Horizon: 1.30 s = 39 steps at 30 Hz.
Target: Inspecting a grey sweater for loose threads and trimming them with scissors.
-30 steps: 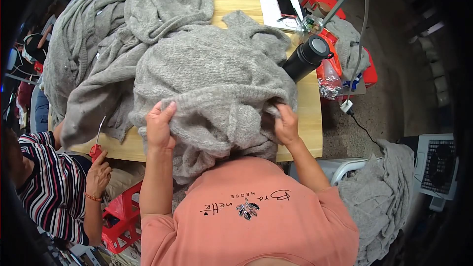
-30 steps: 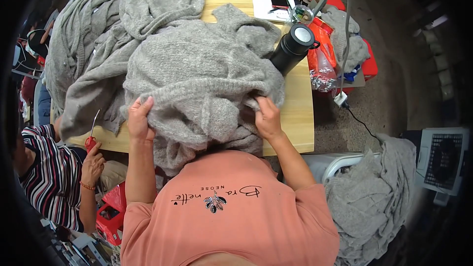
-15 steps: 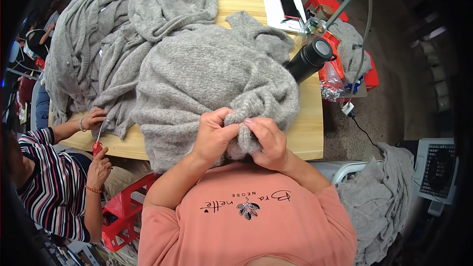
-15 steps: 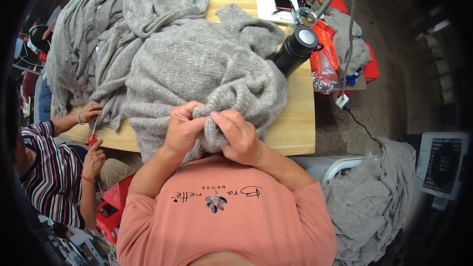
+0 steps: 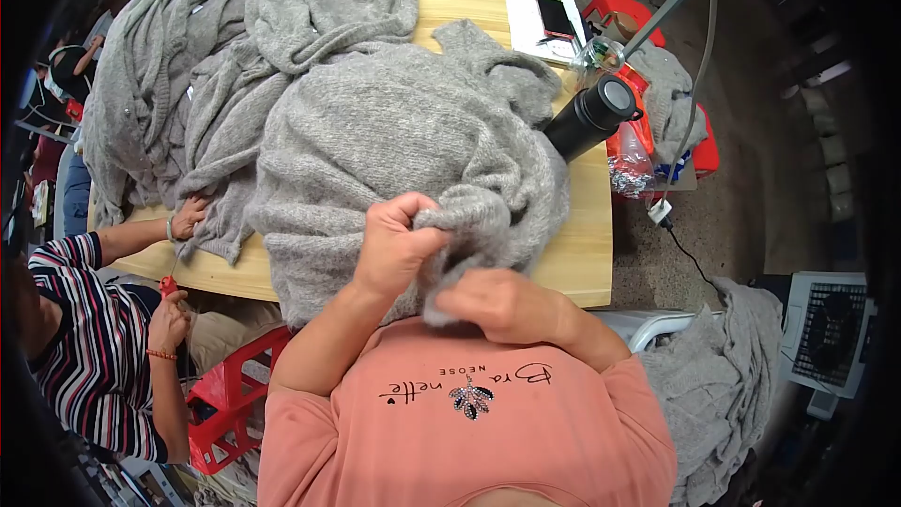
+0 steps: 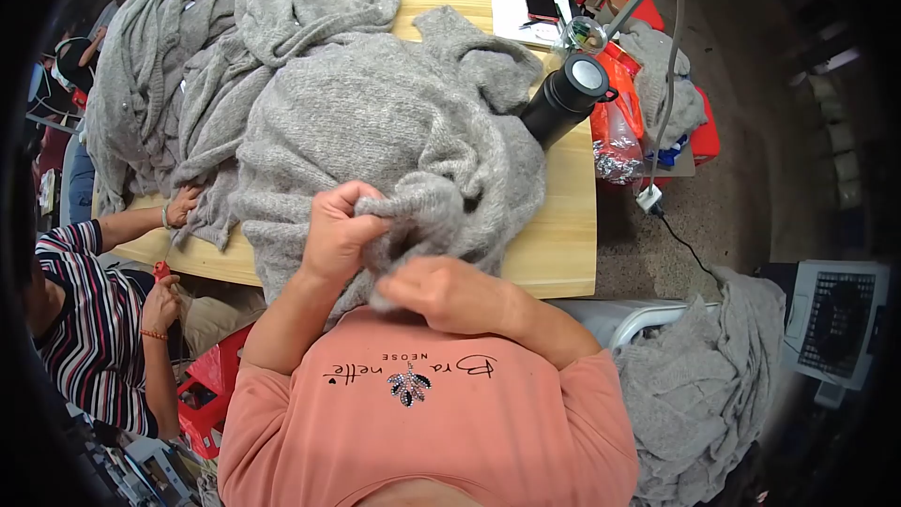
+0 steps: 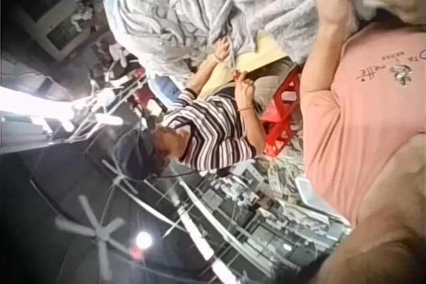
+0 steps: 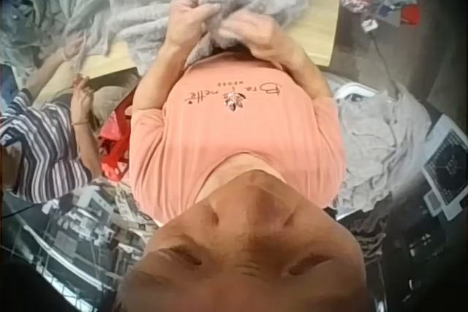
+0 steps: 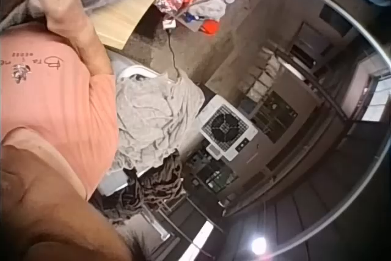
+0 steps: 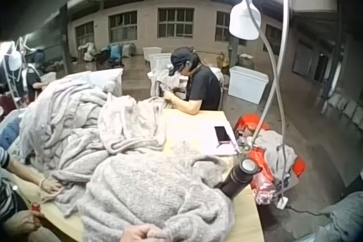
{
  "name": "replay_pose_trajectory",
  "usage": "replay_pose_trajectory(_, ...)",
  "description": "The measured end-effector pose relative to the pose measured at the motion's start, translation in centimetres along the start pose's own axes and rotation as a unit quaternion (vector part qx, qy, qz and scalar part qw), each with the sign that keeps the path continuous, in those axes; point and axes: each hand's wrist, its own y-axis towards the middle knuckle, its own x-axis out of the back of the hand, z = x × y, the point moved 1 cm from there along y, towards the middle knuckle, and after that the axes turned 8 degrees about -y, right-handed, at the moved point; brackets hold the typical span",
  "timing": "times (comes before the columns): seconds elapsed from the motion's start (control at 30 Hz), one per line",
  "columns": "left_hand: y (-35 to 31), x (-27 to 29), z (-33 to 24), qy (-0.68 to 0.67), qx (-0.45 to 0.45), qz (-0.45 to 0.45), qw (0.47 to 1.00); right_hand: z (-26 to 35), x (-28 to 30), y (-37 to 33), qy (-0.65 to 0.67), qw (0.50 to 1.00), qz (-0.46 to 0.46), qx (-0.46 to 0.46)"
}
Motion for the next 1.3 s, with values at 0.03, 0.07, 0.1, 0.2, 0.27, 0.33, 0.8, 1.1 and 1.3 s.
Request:
replay_pose_trajectory(0.03, -0.2, -0.4, -0.1, 0.0, 0.0, -0.001, 1.0, -0.2, 0.4, -0.1, -0.054, 0.997, -0.048, 0.007)
replay_pose_trajectory(0.07, -0.4, -1.1, -0.5, 0.02, 0.002, 0.002, 1.0, 0.0, 1.0, 0.1, -0.107, 0.991, -0.074, -0.01)
replay_pose_trajectory(0.1, -0.6, -1.4, -0.6, 0.041, 0.005, 0.005, 0.999, -0.3, 1.1, 0.1, -0.14, 0.981, -0.133, -0.008)
replay_pose_trajectory(0.2, -1.0, -0.7, 0.1, 0.098, -0.025, 0.051, 0.994, -0.7, 1.2, 0.6, -0.174, 0.966, -0.188, -0.047)
replay_pose_trajectory(0.27, -0.9, -0.2, 0.7, 0.125, -0.059, 0.076, 0.987, -1.5, 0.8, 0.6, -0.124, 0.976, -0.172, -0.054)
replay_pose_trajectory(0.33, -1.2, -0.2, 0.7, 0.121, -0.038, 0.076, 0.989, -1.6, 0.6, 0.3, -0.136, 0.972, -0.184, -0.049)
replay_pose_trajectory(0.8, -1.4, -0.7, -0.5, -0.039, 0.092, 0.118, 0.988, -0.3, 1.1, -0.4, -0.205, 0.951, -0.225, 0.048)
replay_pose_trajectory(1.1, -1.6, 0.1, 0.6, 0.045, 0.027, 0.109, 0.993, -1.0, -0.2, -0.4, -0.242, 0.94, -0.241, 0.025)
replay_pose_trajectory(1.3, -2.2, -0.6, 0.1, 0.216, -0.173, 0.088, 0.957, -1.0, -0.2, 0.2, -0.234, 0.944, -0.232, -0.029)
